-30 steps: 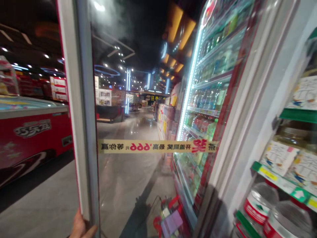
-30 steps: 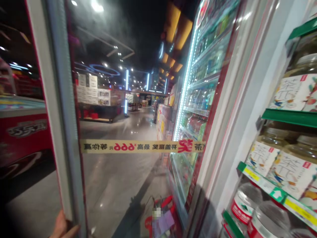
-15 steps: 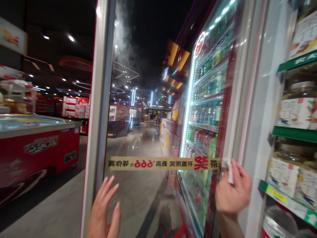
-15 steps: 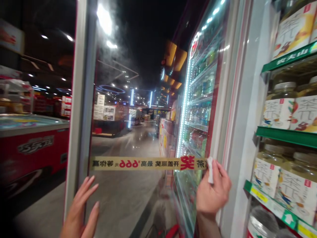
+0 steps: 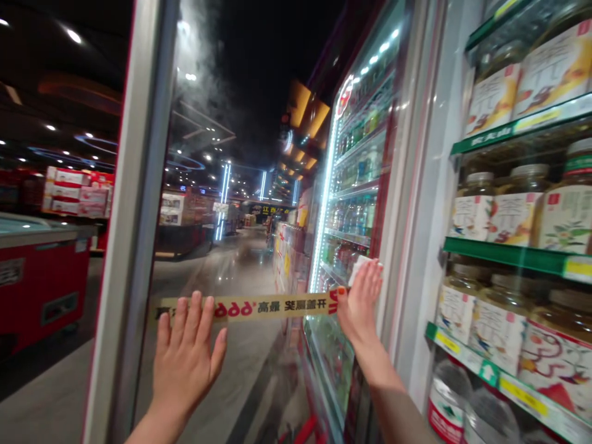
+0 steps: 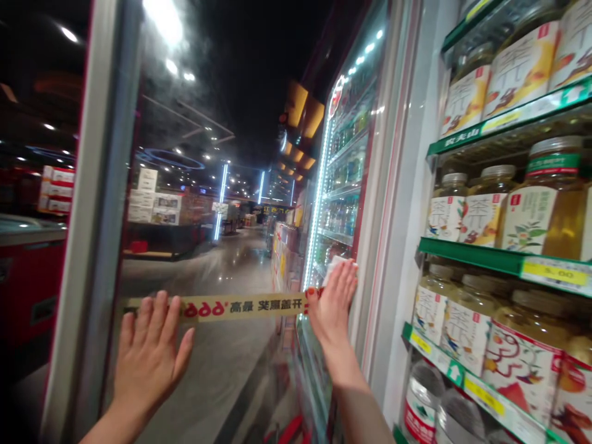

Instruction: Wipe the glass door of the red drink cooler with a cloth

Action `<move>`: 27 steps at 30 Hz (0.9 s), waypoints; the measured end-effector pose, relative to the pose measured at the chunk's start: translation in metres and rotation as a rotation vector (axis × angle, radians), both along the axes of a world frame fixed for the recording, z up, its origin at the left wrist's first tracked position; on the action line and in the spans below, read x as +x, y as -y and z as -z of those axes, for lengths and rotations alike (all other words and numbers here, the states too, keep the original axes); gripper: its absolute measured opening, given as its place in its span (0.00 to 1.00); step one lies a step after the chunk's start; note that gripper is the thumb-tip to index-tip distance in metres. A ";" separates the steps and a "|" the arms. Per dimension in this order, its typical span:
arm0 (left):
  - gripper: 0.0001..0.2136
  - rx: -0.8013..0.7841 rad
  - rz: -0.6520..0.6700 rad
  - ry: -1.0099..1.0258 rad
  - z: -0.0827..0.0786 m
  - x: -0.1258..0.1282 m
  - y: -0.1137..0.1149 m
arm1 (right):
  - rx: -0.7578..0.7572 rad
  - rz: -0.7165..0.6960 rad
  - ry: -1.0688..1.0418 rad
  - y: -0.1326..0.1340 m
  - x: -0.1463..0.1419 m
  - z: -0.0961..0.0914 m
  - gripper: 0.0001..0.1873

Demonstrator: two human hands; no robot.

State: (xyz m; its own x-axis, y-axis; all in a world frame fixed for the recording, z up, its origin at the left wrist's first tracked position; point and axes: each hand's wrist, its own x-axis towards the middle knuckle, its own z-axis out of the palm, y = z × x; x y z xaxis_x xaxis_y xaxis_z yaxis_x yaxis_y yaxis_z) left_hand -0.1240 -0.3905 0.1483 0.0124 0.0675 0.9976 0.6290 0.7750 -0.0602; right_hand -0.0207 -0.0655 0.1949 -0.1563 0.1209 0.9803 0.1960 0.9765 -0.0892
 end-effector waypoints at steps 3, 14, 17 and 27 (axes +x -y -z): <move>0.38 -0.025 0.039 -0.017 0.010 -0.001 0.002 | 0.429 -0.201 0.243 0.022 -0.003 -0.005 0.59; 0.38 -0.037 0.025 -0.020 0.011 -0.013 0.016 | 0.540 -0.228 0.132 0.053 -0.012 -0.027 0.54; 0.35 -0.033 0.092 -0.011 0.008 -0.014 0.023 | 0.862 -0.366 0.258 0.062 -0.009 -0.030 0.54; 0.36 0.030 0.073 -0.044 0.001 -0.027 0.028 | 0.575 -0.303 0.230 0.083 -0.043 -0.088 0.50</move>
State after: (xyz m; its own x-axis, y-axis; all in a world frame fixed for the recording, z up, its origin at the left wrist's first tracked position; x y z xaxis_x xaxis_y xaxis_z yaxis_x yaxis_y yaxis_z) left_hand -0.1512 -0.4186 0.1471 0.0600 0.0344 0.9976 0.6815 0.7288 -0.0661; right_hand -0.0632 -0.1488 0.2826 -0.3130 -0.4905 0.8133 -0.1410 0.8708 0.4710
